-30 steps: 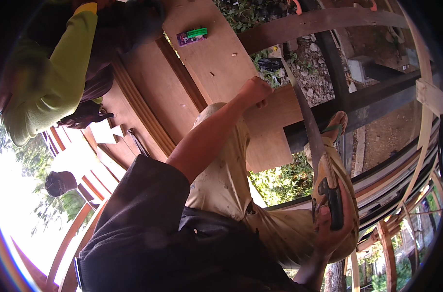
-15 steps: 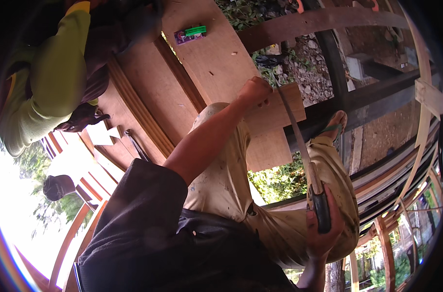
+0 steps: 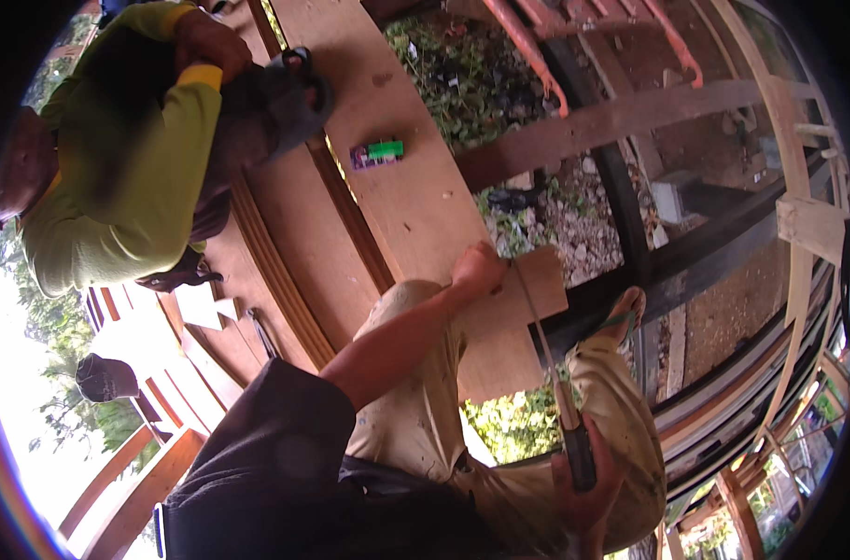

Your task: The person saws a piece of wood by hand while it is positioned on a wooden frame, then holds the wood and marks it with a dark object.

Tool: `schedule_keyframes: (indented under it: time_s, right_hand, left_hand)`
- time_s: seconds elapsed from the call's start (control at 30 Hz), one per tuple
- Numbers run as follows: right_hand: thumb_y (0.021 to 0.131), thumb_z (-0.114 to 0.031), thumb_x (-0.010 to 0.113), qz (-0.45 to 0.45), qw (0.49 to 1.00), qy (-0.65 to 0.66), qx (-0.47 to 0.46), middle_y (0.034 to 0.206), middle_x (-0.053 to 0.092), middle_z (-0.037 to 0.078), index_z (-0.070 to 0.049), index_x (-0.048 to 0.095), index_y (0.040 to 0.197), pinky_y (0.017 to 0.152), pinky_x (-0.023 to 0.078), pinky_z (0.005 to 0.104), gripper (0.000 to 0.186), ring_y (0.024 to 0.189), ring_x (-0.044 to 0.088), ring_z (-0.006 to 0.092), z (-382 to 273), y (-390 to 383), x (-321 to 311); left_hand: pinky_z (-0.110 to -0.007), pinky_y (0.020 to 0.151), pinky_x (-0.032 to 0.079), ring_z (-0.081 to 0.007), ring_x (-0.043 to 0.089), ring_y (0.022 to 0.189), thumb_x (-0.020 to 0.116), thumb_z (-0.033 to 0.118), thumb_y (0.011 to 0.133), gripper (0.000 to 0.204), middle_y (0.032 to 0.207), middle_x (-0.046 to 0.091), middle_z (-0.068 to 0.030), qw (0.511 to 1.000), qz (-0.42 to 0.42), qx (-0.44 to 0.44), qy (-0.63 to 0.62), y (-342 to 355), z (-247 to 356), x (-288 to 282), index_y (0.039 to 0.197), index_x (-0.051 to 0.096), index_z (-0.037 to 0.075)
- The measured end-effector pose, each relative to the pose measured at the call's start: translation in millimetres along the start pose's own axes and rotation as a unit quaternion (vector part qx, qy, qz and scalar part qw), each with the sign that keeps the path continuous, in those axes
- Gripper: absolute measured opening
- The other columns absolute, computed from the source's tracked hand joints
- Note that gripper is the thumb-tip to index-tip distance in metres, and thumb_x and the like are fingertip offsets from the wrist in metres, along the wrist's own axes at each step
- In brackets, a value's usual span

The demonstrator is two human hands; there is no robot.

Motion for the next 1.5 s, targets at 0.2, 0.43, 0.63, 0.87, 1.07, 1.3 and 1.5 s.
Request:
schedule_keyframes:
  time_s: [0.2, 0.43, 0.63, 0.87, 1.07, 1.3, 1.5]
  right_hand:
    - [0.092, -0.033, 0.079, -0.05, 0.997, -0.001, 0.061, 0.128, 0.072, 0.022, -0.014, 0.053, 0.155, 0.098, 0.055, 0.046, 0.071, 0.117, 0.07, 0.0358, 11.9, -15.8, -1.1]
    - [0.094, -0.035, 0.077, -0.041, 0.995, -0.09, 0.011, 0.122, 0.072, 0.023, -0.013, 0.052, 0.154, 0.091, 0.056, 0.0462, 0.069, 0.111, 0.072, 0.0384, -13.4, -9.4, -7.1]
    - [0.097, -0.038, 0.073, -0.037, 0.996, -0.083, -0.019, 0.116, 0.071, 0.028, -0.007, 0.053, 0.151, 0.087, 0.056, 0.0485, 0.065, 0.108, 0.071, 0.0428, -24.7, -12.8, -1.1]
    - [0.101, -0.041, 0.069, -0.028, 0.995, -0.092, -0.029, 0.11, 0.071, 0.033, -0.001, 0.054, 0.147, 0.082, 0.056, 0.0511, 0.063, 0.105, 0.071, 0.0479, -28.9, -15.7, -1.0]
    - [0.101, -0.042, 0.068, 0.004, 0.992, -0.089, -0.085, 0.109, 0.071, 0.033, 0.001, 0.054, 0.147, 0.082, 0.056, 0.0509, 0.064, 0.105, 0.071, 0.0483, -18.8, -14.8, -0.9]
    - [0.1, -0.041, 0.069, -0.03, 0.996, -0.063, -0.052, 0.102, 0.071, 0.031, 0.001, 0.054, 0.147, 0.077, 0.056, 0.0496, 0.064, 0.096, 0.073, 0.0456, -27.3, -11.4, 4.0]
    - [0.1, -0.04, 0.07, -0.025, 0.997, -0.067, -0.036, 0.097, 0.071, 0.03, 0.0, 0.054, 0.148, 0.074, 0.056, 0.048, 0.064, 0.089, 0.074, 0.0423, -24.9, -12.0, -2.2]
  left_hand:
    - [-0.035, 0.053, 0.06, -0.0202, 0.075, 0.058, 0.054, 0.034, 0.106, 0.053, 0.066, 0.075, -0.0098, 0.977, -0.088, -0.008, -0.192, 4.9, 8.0, 3.4, 0.066, 0.071, 0.004]
    - [-0.036, 0.058, 0.061, -0.0203, 0.074, 0.059, 0.038, 0.041, 0.107, 0.062, 0.068, 0.076, -0.0105, 0.965, -0.169, -0.065, -0.188, 8.3, 23.4, 13.7, 0.073, 0.077, 0.008]
    - [-0.036, 0.056, 0.061, -0.0239, 0.074, 0.057, 0.04, 0.044, 0.107, 0.065, 0.071, 0.077, -0.016, 0.962, -0.144, -0.088, -0.212, -2.7, 18.5, -3.7, 0.073, 0.077, 0.003]
    - [-0.036, 0.056, 0.061, -0.023, 0.074, 0.057, 0.042, 0.041, 0.108, 0.062, 0.07, 0.077, -0.0157, 0.965, -0.132, -0.072, -0.216, -18.9, 35.6, -11.5, 0.073, 0.076, 0.002]
    - [-0.036, 0.055, 0.06, -0.0228, 0.075, 0.058, 0.043, 0.04, 0.108, 0.061, 0.071, 0.077, -0.0148, 0.965, -0.136, -0.06, -0.214, -6.1, 31.8, -1.5, 0.075, 0.077, 0.002]
    - [-0.045, 0.06, 0.062, -0.0272, 0.076, 0.064, 0.037, 0.048, 0.107, 0.065, 0.078, 0.078, -0.0144, 0.961, -0.174, -0.044, -0.212, 9.7, -12.0, 10.5, 0.082, 0.08, 0.006]
    - [-0.053, 0.065, 0.062, -0.0329, 0.078, 0.071, 0.022, 0.065, 0.108, 0.088, 0.081, 0.079, -0.0181, 0.936, -0.24, -0.14, -0.219, -7.0, 12.6, 11.0, 0.085, 0.08, 0.003]
Point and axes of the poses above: each hand's wrist, its own y-axis towards the middle knuckle, its own x-axis out of the palm, z = x × y, the point moved 5 cm from there along y, towards the middle knuckle
